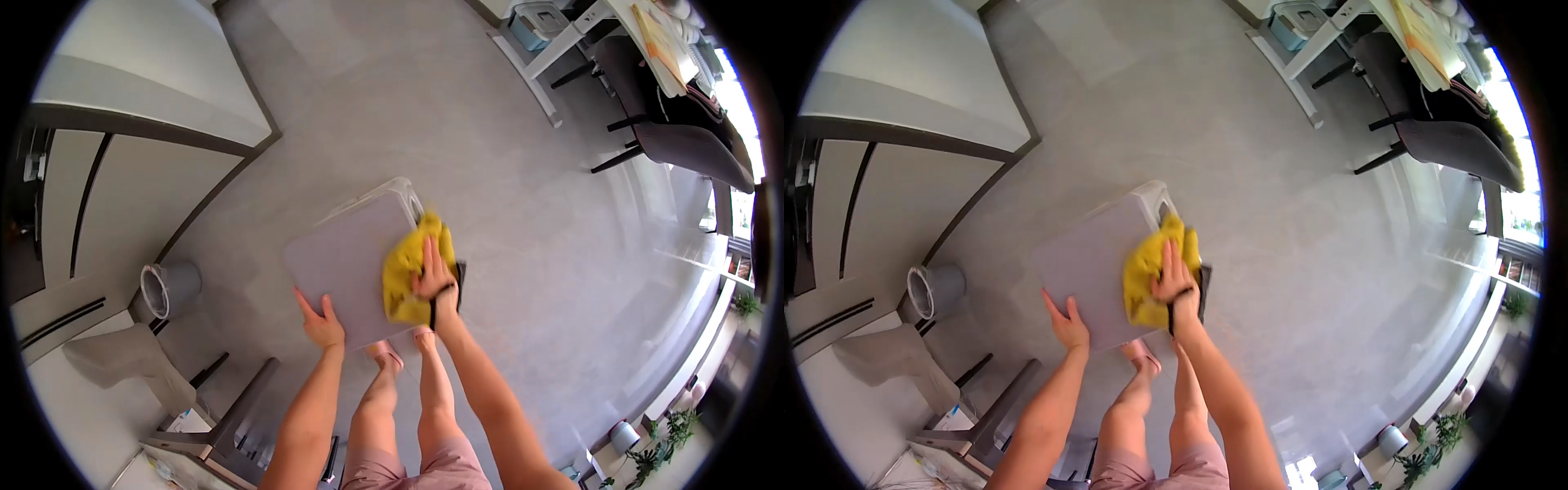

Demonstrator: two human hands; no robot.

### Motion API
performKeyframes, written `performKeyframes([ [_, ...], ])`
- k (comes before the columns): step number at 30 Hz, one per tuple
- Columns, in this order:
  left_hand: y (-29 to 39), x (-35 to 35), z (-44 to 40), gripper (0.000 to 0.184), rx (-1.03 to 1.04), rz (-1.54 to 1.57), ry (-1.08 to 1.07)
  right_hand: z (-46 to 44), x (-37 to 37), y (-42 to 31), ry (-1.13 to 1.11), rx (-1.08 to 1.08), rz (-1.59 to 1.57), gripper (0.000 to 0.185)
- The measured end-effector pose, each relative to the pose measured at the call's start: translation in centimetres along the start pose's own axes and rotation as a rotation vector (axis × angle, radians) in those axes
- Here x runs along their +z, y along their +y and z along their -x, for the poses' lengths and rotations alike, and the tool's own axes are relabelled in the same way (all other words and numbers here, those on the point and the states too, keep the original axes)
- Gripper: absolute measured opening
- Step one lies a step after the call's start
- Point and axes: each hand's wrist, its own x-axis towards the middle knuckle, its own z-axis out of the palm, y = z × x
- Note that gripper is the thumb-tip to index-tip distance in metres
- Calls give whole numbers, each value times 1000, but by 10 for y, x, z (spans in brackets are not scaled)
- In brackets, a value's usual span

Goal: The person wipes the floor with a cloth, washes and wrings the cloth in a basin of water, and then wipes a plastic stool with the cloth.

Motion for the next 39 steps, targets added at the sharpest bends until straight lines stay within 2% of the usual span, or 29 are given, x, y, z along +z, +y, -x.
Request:
performKeyframes([
  [2,-6,4,0,72,101,-8,76,73,-17,15,52,15,8,87],
  [4,-3,5,-2,72,107,-21,63,93,-39,-3,-78,199,17,79],
  [6,-4,-2,-2,73,116,-50,48,60,-37,-14,-70,230,-33,73],
  [8,-4,0,-3,73,67,-83,15,0,-27,-30,-9,122,0,64],
  [12,-7,-3,0,71,125,-152,55,-106,-2,-57,96,31,-9,61],
  [13,-4,-1,-1,70,85,-137,37,-115,-4,-57,93,29,-13,61],
  [15,-7,-4,1,69,58,-122,15,-117,-15,-56,-82,103,-96,58],
  [19,-8,1,1,66,23,-65,27,-41,-19,-35,15,164,-125,58],
  [22,-6,-3,1,65,5,-39,14,34,-23,-22,84,209,55,60],
  [24,2,-6,4,66,1,3,13,81,-16,0,260,113,46,55],
  [27,10,-20,6,66,-79,40,-58,128,-32,16,210,136,62,46],
  [29,-1,-16,4,69,-56,19,-50,151,-60,-1,133,254,-127,39],
  [30,-8,-9,-1,69,-70,45,-32,157,-70,-13,192,157,-190,32],
  [32,-27,-1,-3,68,78,29,74,159,-89,-50,210,203,-303,25],
  [33,-33,0,-1,68,52,42,97,154,-99,-73,172,218,-343,23],
  [34,-36,1,-3,66,207,55,203,145,-104,-93,141,228,-388,22],
  [35,-38,0,-6,63,367,63,316,137,-103,-104,64,292,-524,23],
  [36,-47,-6,-2,63,354,77,355,131,-84,-97,42,301,-814,28],
  [38,-65,-35,30,61,753,170,178,121,-79,-104,-203,464,-1343,44],
  [39,-71,-50,50,63,779,296,-58,117,-78,-105,-227,434,-1342,44],
])
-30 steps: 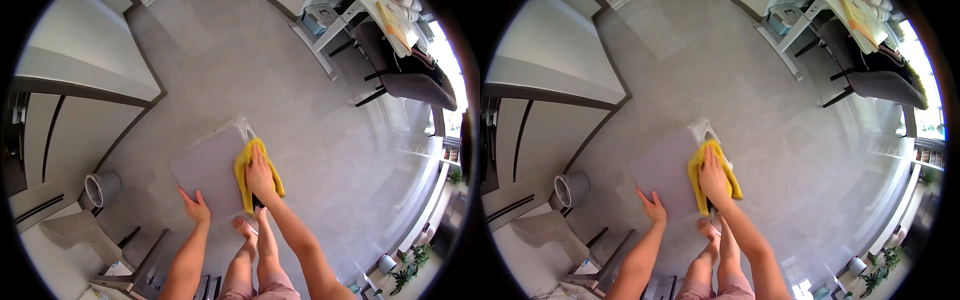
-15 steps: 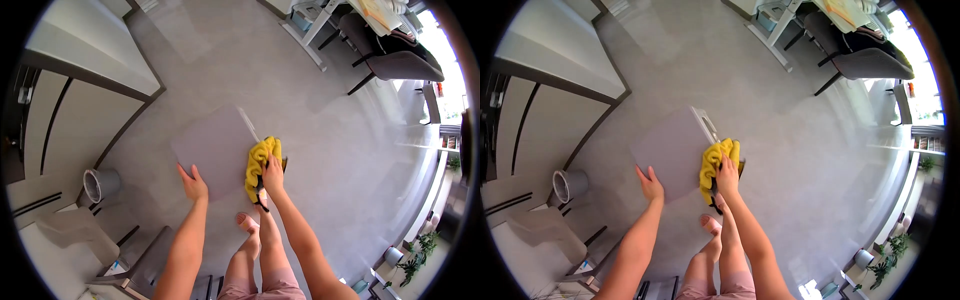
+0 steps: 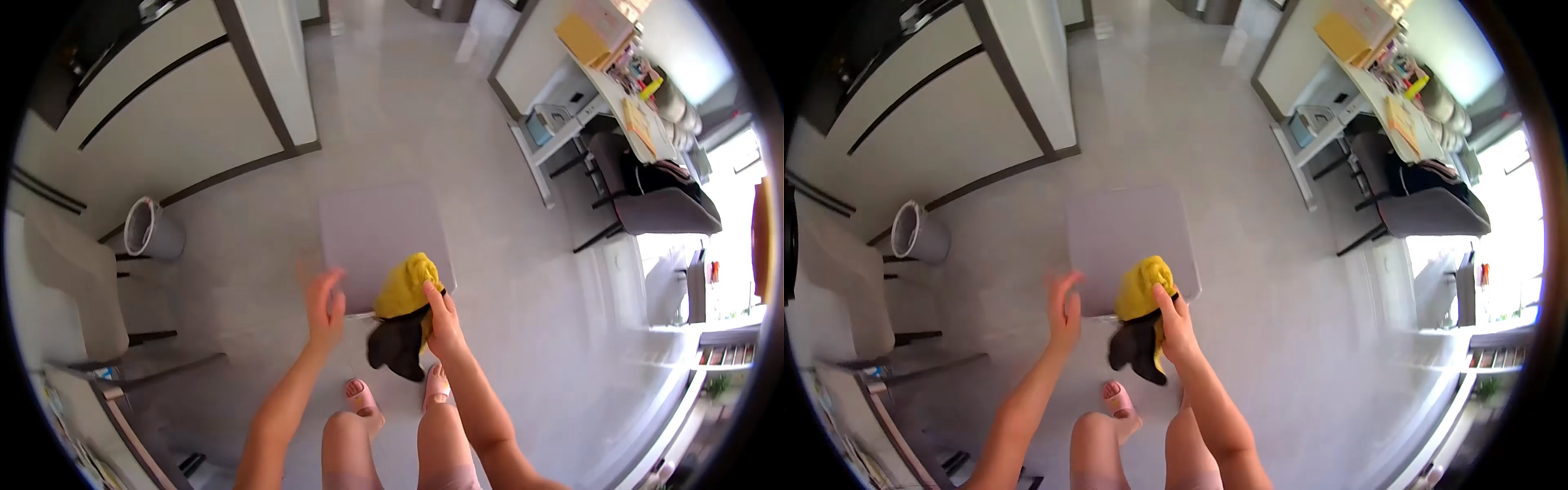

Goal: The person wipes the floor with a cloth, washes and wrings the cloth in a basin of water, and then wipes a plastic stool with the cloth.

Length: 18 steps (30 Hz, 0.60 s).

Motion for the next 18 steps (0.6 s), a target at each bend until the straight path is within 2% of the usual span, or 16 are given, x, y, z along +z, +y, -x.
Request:
performKeyframes([
  [1,18,-15,18,64,-8,196,-175,1,0,0,-178,139,-151,52],
  [2,37,-20,22,64,-5,177,-145,-1,1,3,-362,276,-299,60],
  [3,61,-15,22,65,-1,354,-85,2,3,5,-395,275,-293,60],
  [4,74,-8,24,66,15,530,-29,6,5,7,-598,179,-169,64],
  [5,72,2,32,66,40,513,-3,3,4,14,-799,71,-37,67],
  [6,67,13,42,64,-67,623,60,-2,-1,31,-811,47,256,71],
  [7,61,21,52,62,-177,737,120,-7,-6,33,-841,25,269,71],
  [8,55,24,59,57,-378,787,218,-10,-13,29,-863,-186,418,74],
  [9,50,23,61,57,-348,784,248,-16,-19,29,-876,-405,560,77],
  [10,45,20,62,55,-351,1046,211,-30,-25,41,-707,-840,783,80],
  [11,35,21,67,53,-343,1305,159,-35,-26,51,-731,-876,785,80],
  [13,12,35,78,51,-242,1301,167,-28,-22,67,-608,-1042,942,73],
  [14,8,39,83,51,-190,1420,144,-21,-22,71,-649,-754,875,57],
  [15,6,43,90,52,-143,1540,117,-24,-27,78,-660,-778,877,57],
  [17,3,43,106,51,-146,1453,215,-25,-43,88,-642,-830,1106,39],
  [18,-3,34,116,47,-168,1333,300,-22,-50,93,-635,-925,1002,21],
])
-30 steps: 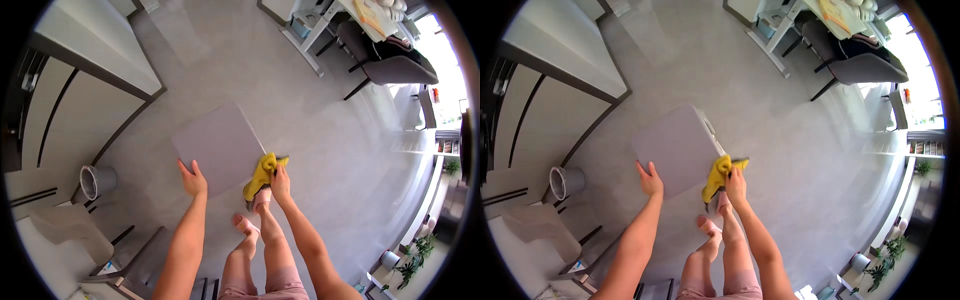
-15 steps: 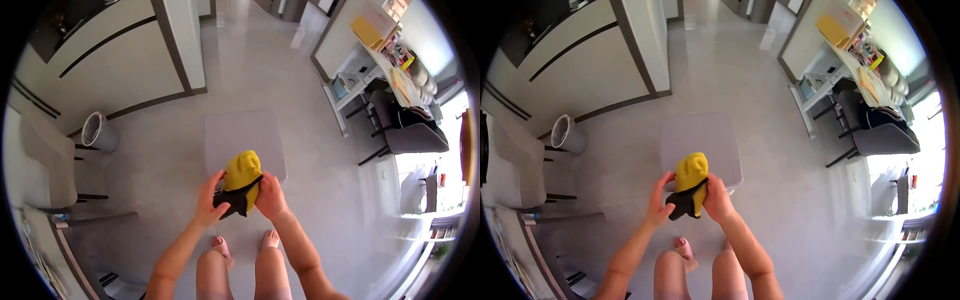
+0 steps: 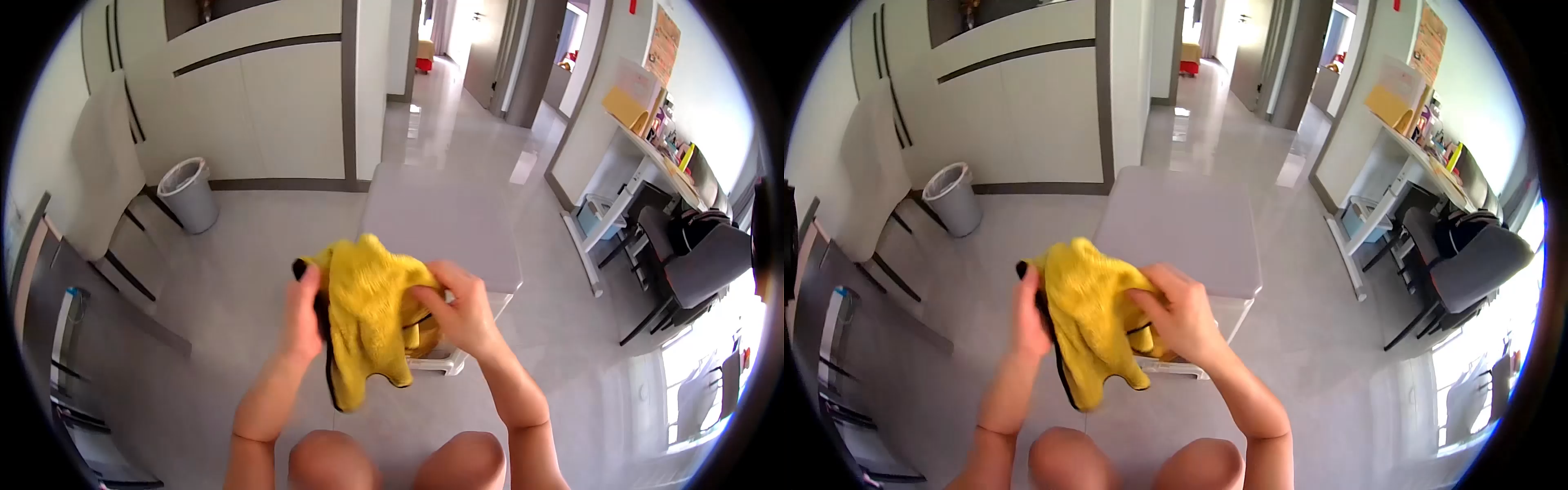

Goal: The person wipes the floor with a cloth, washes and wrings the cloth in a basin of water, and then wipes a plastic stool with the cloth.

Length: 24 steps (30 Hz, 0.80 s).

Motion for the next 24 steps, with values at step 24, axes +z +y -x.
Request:
performKeyframes([
  [24,65,-28,51,47,-69,-634,194,11,93,-23,-44,94,-392,19],
])
